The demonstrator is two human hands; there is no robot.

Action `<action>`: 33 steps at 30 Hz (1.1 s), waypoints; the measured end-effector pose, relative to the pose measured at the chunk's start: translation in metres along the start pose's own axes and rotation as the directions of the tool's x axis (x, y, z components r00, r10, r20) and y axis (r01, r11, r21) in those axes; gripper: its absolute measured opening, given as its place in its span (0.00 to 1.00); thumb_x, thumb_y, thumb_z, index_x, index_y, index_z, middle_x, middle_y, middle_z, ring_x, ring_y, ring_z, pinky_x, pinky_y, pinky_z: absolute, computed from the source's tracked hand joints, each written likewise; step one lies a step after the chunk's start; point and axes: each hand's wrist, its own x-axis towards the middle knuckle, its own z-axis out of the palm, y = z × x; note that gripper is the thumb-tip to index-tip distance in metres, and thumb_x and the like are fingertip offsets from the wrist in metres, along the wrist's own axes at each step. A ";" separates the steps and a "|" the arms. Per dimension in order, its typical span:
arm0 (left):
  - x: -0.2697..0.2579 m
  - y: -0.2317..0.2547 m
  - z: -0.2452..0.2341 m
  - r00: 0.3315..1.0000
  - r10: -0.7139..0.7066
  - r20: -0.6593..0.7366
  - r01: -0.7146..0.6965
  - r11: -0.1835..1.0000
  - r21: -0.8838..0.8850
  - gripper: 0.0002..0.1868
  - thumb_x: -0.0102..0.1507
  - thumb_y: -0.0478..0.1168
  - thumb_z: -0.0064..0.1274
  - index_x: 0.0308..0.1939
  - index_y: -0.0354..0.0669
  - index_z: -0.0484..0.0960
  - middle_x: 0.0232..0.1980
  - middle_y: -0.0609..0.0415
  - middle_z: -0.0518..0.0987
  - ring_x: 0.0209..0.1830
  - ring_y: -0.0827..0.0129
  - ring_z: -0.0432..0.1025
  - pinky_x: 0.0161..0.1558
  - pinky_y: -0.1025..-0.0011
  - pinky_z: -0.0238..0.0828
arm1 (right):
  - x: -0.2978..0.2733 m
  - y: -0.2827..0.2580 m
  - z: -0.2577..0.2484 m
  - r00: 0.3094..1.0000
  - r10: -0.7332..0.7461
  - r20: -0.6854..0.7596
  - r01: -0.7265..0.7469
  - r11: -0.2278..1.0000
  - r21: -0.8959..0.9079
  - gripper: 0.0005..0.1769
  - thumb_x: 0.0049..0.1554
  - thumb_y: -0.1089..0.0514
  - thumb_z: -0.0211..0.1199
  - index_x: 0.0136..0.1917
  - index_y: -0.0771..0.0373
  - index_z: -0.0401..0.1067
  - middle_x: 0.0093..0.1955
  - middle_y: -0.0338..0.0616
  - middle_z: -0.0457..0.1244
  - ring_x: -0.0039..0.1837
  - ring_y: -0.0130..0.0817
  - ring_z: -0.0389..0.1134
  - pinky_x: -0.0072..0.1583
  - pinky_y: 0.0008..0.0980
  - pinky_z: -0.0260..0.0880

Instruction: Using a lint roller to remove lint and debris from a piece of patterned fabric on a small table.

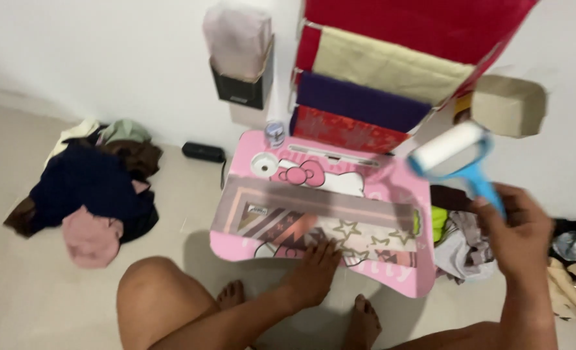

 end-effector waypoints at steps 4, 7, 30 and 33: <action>-0.001 0.002 0.017 0.997 0.034 -0.067 -0.027 0.994 0.104 0.37 0.70 0.43 0.36 0.80 0.31 0.45 0.82 0.31 0.41 0.82 0.36 0.36 0.73 0.41 0.42 | -0.026 -0.004 0.063 0.931 0.187 0.312 -0.084 0.945 -0.317 0.16 0.58 0.58 0.68 0.60 0.55 0.78 0.47 0.40 0.72 0.39 0.34 0.69 0.46 0.32 0.68; -0.002 0.003 0.023 0.986 0.079 -0.147 -0.060 0.990 0.130 0.40 0.64 0.39 0.45 0.78 0.29 0.50 0.81 0.28 0.47 0.81 0.33 0.40 0.74 0.38 0.41 | -0.047 -0.001 0.116 0.776 0.351 0.524 -0.177 0.919 -0.353 0.16 0.57 0.55 0.65 0.58 0.57 0.78 0.51 0.42 0.73 0.35 0.34 0.73 0.42 0.32 0.76; 0.007 0.006 0.033 0.935 0.105 -0.338 -0.047 0.983 0.177 0.45 0.63 0.52 0.53 0.81 0.45 0.52 0.85 0.46 0.49 0.85 0.40 0.38 0.81 0.36 0.29 | -0.062 -0.079 0.319 0.602 0.204 0.772 0.035 0.959 -0.280 0.14 0.55 0.47 0.62 0.53 0.51 0.76 0.43 0.38 0.70 0.41 0.33 0.69 0.47 0.34 0.64; 0.007 0.009 0.015 0.999 0.034 -0.039 -0.017 0.926 0.377 0.42 0.65 0.55 0.41 0.79 0.40 0.50 0.82 0.35 0.50 0.80 0.36 0.45 0.70 0.31 0.44 | -0.039 -0.025 0.289 0.649 -0.011 0.760 0.180 0.974 -0.140 0.14 0.54 0.51 0.66 0.52 0.56 0.78 0.48 0.39 0.73 0.50 0.33 0.72 0.52 0.34 0.67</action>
